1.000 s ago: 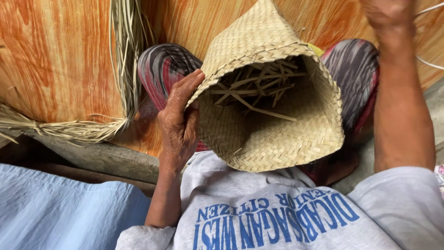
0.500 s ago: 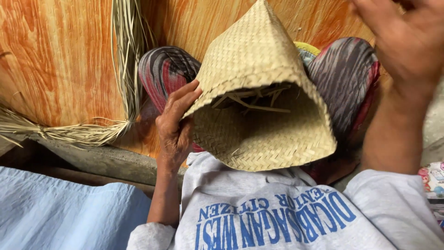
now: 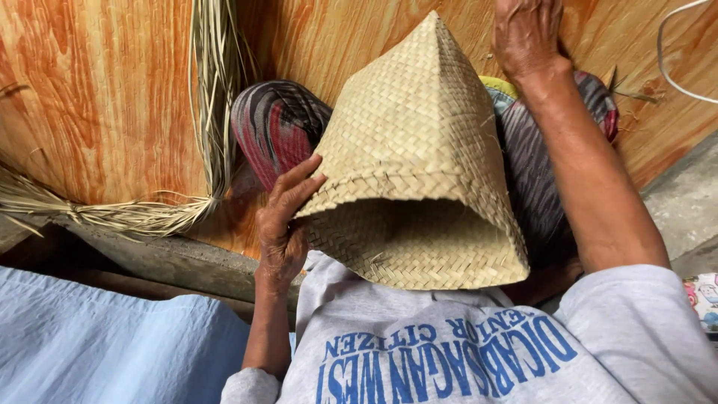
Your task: Organizing and bundling dried plant fibers for weaving, including trimming with a knife and tying them together.
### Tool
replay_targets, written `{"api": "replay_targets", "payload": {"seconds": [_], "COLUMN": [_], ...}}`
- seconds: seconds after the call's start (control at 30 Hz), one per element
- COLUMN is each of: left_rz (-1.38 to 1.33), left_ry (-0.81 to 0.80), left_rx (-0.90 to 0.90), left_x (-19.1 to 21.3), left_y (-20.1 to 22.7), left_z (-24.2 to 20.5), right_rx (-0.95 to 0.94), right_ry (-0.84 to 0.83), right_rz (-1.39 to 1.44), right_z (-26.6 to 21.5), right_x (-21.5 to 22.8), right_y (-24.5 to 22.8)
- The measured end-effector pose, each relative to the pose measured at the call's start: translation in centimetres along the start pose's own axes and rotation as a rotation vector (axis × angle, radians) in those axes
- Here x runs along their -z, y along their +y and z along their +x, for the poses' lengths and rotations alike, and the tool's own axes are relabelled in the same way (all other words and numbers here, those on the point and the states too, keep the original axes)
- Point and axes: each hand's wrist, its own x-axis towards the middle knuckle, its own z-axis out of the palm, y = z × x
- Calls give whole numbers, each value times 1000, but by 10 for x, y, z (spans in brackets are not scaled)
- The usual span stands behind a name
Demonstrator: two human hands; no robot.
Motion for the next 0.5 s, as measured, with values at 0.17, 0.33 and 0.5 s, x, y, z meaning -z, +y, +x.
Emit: {"api": "replay_targets", "payload": {"seconds": [0.17, 0.33, 0.5], "left_rz": [4, 33, 128], "left_ry": [30, 31, 43], "left_rx": [19, 12, 11], "left_x": [-3, -6, -10], "left_y": [13, 21, 32], "left_z": [9, 17, 21], "right_rx": [-5, -276, -26], "right_ry": [180, 440, 397], "right_rz": [766, 1138, 889], "right_z": [0, -50, -69], "right_x": [87, 182, 239], "right_y": [-18, -29, -61]}}
